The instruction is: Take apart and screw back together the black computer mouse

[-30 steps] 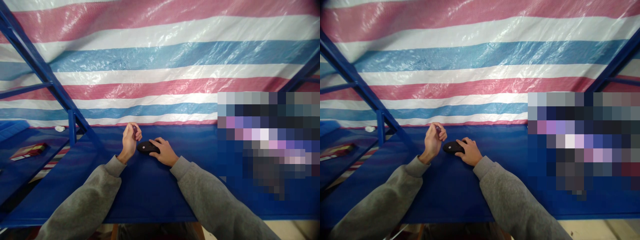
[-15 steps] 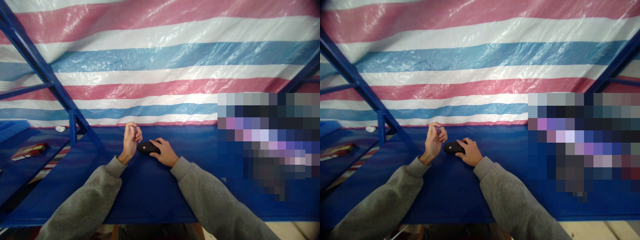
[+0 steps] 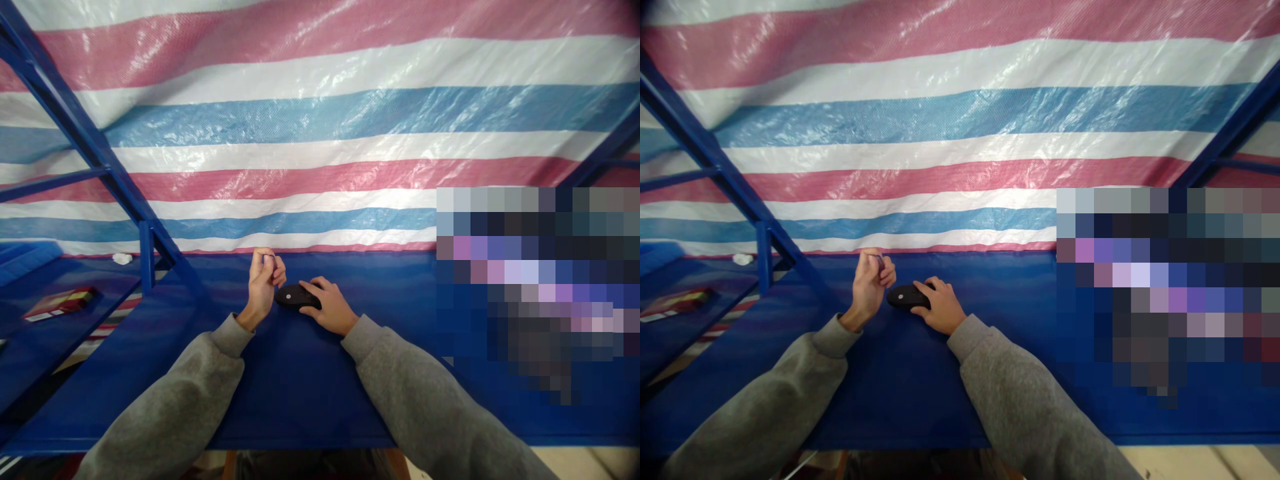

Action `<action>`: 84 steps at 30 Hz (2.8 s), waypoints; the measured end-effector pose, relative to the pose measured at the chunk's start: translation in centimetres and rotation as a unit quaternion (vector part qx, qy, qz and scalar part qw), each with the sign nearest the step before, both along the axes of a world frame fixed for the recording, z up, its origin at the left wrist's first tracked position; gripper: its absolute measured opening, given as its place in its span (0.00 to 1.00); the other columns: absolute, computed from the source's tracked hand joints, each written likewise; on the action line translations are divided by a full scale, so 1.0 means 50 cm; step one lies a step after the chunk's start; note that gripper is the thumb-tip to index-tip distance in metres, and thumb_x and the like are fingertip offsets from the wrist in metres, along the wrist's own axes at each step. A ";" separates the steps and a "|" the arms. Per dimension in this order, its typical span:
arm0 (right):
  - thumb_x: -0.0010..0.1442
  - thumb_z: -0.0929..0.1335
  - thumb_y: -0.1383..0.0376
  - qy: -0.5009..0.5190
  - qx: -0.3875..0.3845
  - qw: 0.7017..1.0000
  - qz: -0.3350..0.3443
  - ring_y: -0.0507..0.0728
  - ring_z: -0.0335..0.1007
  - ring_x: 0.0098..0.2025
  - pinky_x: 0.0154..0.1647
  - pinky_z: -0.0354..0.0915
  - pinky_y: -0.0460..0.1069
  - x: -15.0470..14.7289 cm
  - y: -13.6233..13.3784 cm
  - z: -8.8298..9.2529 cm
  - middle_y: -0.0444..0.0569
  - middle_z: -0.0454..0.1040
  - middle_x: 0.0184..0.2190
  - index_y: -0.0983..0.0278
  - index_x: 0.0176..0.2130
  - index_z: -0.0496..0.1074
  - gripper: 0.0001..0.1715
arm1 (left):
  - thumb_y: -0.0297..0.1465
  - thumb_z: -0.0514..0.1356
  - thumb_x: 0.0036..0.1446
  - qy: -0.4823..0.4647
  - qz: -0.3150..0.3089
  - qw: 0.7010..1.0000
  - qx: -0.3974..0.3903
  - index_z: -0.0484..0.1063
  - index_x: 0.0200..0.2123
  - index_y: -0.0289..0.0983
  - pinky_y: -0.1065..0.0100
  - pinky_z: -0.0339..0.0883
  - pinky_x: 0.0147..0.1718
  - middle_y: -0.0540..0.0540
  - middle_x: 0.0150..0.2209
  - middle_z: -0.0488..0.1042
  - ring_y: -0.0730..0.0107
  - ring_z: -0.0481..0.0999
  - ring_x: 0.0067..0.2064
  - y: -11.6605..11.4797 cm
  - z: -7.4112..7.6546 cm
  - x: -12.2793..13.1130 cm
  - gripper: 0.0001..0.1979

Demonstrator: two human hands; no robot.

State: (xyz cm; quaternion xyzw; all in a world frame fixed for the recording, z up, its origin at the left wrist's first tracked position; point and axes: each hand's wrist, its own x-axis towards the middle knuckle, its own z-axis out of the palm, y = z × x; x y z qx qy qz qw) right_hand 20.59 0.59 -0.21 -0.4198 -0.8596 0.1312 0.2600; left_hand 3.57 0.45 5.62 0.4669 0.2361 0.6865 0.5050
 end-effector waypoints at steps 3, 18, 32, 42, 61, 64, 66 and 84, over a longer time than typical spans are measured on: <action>0.56 0.70 0.55 -0.003 -0.001 1.000 -0.001 0.61 0.60 0.53 0.53 0.57 0.56 0.000 0.000 0.000 0.53 0.65 0.50 0.60 0.59 0.61 0.35 | 0.45 0.55 0.58 0.004 0.007 1.000 -0.012 0.62 0.31 0.37 0.76 0.51 0.17 0.55 0.20 0.56 0.80 0.55 0.18 0.004 -0.002 -0.001 0.16; 0.56 0.70 0.55 -0.004 -0.004 1.000 -0.001 0.61 0.61 0.52 0.53 0.58 0.56 0.000 0.000 -0.001 0.53 0.65 0.50 0.60 0.59 0.61 0.34 | 0.47 0.53 0.59 -0.001 -0.015 1.000 -0.009 0.62 0.29 0.36 0.74 0.55 0.19 0.55 0.18 0.53 0.78 0.55 0.19 0.001 -0.005 -0.001 0.19; 0.55 0.70 0.56 0.006 -0.003 1.000 -0.001 0.60 0.61 0.52 0.54 0.58 0.56 0.000 0.002 -0.004 0.53 0.64 0.51 0.60 0.59 0.61 0.35 | 0.43 0.56 0.59 -0.009 -0.002 1.000 -0.008 0.61 0.34 0.39 0.77 0.53 0.18 0.55 0.20 0.56 0.79 0.55 0.19 -0.002 -0.001 0.001 0.13; 0.56 0.70 0.56 0.003 -0.002 1.000 0.001 0.60 0.61 0.53 0.53 0.58 0.56 0.000 0.001 -0.001 0.54 0.65 0.50 0.61 0.59 0.62 0.34 | 0.44 0.55 0.59 -0.008 -0.005 1.000 -0.008 0.62 0.33 0.38 0.76 0.52 0.17 0.55 0.20 0.56 0.80 0.54 0.18 0.002 -0.005 0.000 0.14; 0.56 0.70 0.57 0.003 0.000 1.000 0.005 0.61 0.61 0.53 0.53 0.58 0.56 -0.001 0.003 -0.004 0.54 0.65 0.50 0.62 0.59 0.61 0.35 | 0.47 0.53 0.59 0.005 0.000 1.000 -0.013 0.62 0.31 0.37 0.76 0.51 0.17 0.55 0.19 0.57 0.80 0.55 0.17 0.002 -0.007 0.001 0.18; 0.56 0.70 0.56 0.005 0.002 1.000 0.005 0.61 0.61 0.52 0.53 0.58 0.56 -0.001 0.004 -0.006 0.54 0.65 0.50 0.62 0.59 0.61 0.35 | 0.43 0.56 0.58 -0.007 0.002 1.000 0.000 0.61 0.35 0.40 0.77 0.51 0.17 0.55 0.21 0.59 0.80 0.55 0.17 0.001 -0.007 0.001 0.13; 0.56 0.70 0.56 0.005 0.003 1.000 0.005 0.61 0.61 0.52 0.53 0.58 0.56 -0.001 0.004 -0.006 0.54 0.65 0.50 0.62 0.59 0.62 0.35 | 0.43 0.56 0.59 0.004 0.007 1.000 0.004 0.61 0.35 0.39 0.77 0.51 0.17 0.55 0.21 0.59 0.80 0.55 0.18 0.002 -0.007 0.001 0.13; 0.55 0.71 0.57 0.005 0.004 1.000 0.005 0.61 0.61 0.52 0.53 0.59 0.56 0.001 0.003 -0.003 0.54 0.65 0.50 0.62 0.59 0.62 0.35 | 0.44 0.53 0.60 0.017 -0.025 1.000 -0.007 0.61 0.34 0.38 0.77 0.51 0.18 0.55 0.21 0.56 0.81 0.54 0.19 0.001 -0.005 0.000 0.15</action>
